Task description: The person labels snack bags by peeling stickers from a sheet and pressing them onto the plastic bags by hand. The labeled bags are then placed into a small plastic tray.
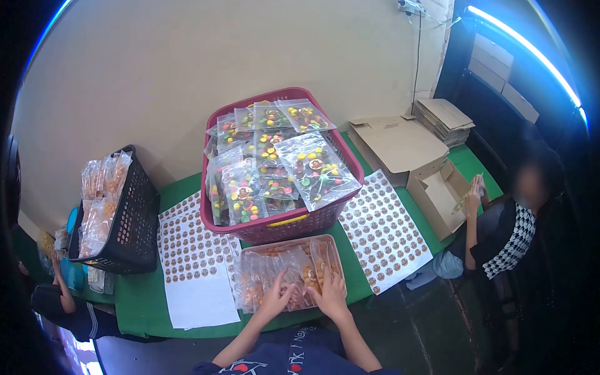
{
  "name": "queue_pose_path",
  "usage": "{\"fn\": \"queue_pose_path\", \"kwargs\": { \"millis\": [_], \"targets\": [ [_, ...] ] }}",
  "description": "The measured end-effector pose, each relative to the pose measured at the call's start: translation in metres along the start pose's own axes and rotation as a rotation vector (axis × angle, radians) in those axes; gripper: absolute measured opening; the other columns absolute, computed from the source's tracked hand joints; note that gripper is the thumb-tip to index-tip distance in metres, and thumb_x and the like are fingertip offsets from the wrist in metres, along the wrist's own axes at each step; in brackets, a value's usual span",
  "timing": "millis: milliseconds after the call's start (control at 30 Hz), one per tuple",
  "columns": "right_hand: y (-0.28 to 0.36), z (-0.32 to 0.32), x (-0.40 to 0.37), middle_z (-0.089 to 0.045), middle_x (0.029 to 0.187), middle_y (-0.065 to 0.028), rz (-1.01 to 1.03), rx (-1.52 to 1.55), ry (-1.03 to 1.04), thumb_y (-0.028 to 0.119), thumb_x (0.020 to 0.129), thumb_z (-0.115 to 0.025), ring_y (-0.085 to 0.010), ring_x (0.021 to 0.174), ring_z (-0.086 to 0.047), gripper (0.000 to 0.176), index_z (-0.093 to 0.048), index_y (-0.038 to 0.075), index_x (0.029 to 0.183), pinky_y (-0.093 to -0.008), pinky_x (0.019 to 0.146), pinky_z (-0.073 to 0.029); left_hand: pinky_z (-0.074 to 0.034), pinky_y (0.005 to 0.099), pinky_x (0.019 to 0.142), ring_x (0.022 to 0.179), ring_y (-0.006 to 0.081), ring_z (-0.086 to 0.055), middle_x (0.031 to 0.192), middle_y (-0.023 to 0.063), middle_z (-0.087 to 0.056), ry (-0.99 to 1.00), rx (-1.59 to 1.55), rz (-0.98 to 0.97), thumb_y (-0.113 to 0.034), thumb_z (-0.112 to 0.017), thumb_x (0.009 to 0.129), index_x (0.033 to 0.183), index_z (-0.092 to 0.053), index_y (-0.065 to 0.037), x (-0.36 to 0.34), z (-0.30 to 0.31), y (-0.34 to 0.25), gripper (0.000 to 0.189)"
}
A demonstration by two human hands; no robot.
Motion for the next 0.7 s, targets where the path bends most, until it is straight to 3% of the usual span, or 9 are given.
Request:
{"fn": "queue_pose_path", "kwargs": {
  "millis": [267, 333, 400, 467, 533, 567, 667, 700],
  "targets": [
    [0.005, 0.005, 0.013, -0.046, 0.114, -0.0258, 0.104, -0.021, 0.071, 0.031, 0.076, -0.061, -0.0406, 0.105, -0.044, 0.060, -0.039, -0.003, 0.119, -0.0425, 0.089, -0.037, -0.049, 0.0234, 0.062, 0.070, 0.0120, -0.060, 0.081, 0.0087, -0.059, -0.069, -0.116, -0.020, -0.013, -0.048, 0.088, 0.130, -0.028, -0.002, -0.027, 0.063, 0.007, 0.047],
    [0.004, 0.007, 0.019, -0.048, 0.110, -0.0252, 0.035, -0.024, 0.127, 0.028, 0.074, -0.062, -0.0400, 0.102, -0.046, 0.054, -0.043, -0.004, 0.114, -0.0427, 0.087, -0.038, -0.048, 0.0232, 0.064, 0.072, 0.0115, -0.059, 0.081, 0.0082, -0.059, -0.118, -0.124, -0.040, -0.012, -0.048, 0.088, 0.129, -0.030, -0.003, -0.036, 0.087, 0.005, 0.046],
    [0.022, 0.017, 0.016, -0.050, 0.103, -0.0252, 0.147, -0.051, -0.076, 0.024, 0.073, -0.064, -0.0404, 0.094, -0.048, 0.048, -0.046, -0.004, 0.108, -0.0440, 0.083, -0.039, -0.048, 0.0231, 0.066, 0.073, 0.0110, -0.059, 0.082, 0.0077, -0.059, -0.169, -0.082, -0.070, -0.012, -0.048, 0.088, 0.128, -0.032, -0.003, -0.047, 0.115, -0.001, 0.044],
    [0.050, 0.023, 0.017, -0.055, 0.092, -0.0212, 0.242, -0.113, -0.175, 0.021, 0.074, -0.064, -0.0346, 0.083, -0.053, 0.040, -0.050, -0.004, 0.102, -0.0411, 0.076, -0.043, -0.049, 0.0243, 0.069, 0.074, 0.0113, -0.059, 0.082, 0.0078, -0.060, -0.240, -0.069, -0.082, -0.010, -0.047, 0.088, 0.125, -0.037, -0.002, -0.062, 0.147, -0.009, 0.039],
    [0.075, 0.014, 0.023, -0.058, 0.086, -0.0168, 0.149, 0.146, 0.020, 0.021, 0.075, -0.064, -0.0256, 0.076, -0.057, 0.035, -0.053, -0.004, 0.097, -0.0347, 0.068, -0.046, -0.049, 0.0255, 0.071, 0.076, 0.0116, -0.059, 0.081, 0.0078, -0.060, -0.312, -0.060, -0.096, -0.008, -0.047, 0.088, 0.122, -0.041, -0.002, -0.077, 0.182, -0.014, 0.035],
    [0.097, 0.009, 0.024, -0.059, 0.085, -0.0182, 0.080, 0.247, 0.138, 0.017, 0.075, -0.062, -0.0276, 0.079, -0.058, 0.029, -0.055, -0.002, 0.096, -0.0339, 0.071, -0.045, -0.049, 0.0256, 0.072, 0.075, 0.0115, -0.059, 0.080, 0.0073, -0.060, -0.368, -0.057, -0.118, -0.008, -0.047, 0.088, 0.118, -0.046, -0.001, -0.086, 0.199, -0.011, 0.031],
    [0.172, -0.027, 0.031, -0.060, 0.084, -0.0160, 0.308, 0.392, 0.251, 0.015, 0.075, -0.062, -0.0232, 0.079, -0.059, 0.027, -0.056, -0.003, 0.094, -0.0313, 0.071, -0.046, -0.049, 0.0254, 0.072, 0.075, 0.0115, -0.059, 0.079, 0.0072, -0.060, -0.502, -0.061, -0.162, -0.008, -0.046, 0.088, 0.117, -0.047, -0.001, -0.121, 0.251, -0.002, 0.029],
    [0.197, -0.044, 0.030, -0.058, 0.095, -0.0135, 0.335, 0.474, 0.352, 0.013, 0.077, -0.061, -0.0197, 0.084, -0.058, 0.032, -0.052, -0.001, 0.104, -0.0300, 0.073, -0.045, -0.049, 0.0252, 0.072, 0.074, 0.0115, -0.059, 0.078, 0.0073, -0.060, -0.558, -0.069, -0.155, -0.007, -0.046, 0.088, 0.114, -0.049, -0.001, -0.135, 0.267, -0.002, 0.028]
  ]
}}
Point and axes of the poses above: each hand's wrist, its own x-axis towards the middle knuckle, its own z-axis out of the back of the hand, y = z × x, the point moved 3 cm from there along x, towards the middle knuckle
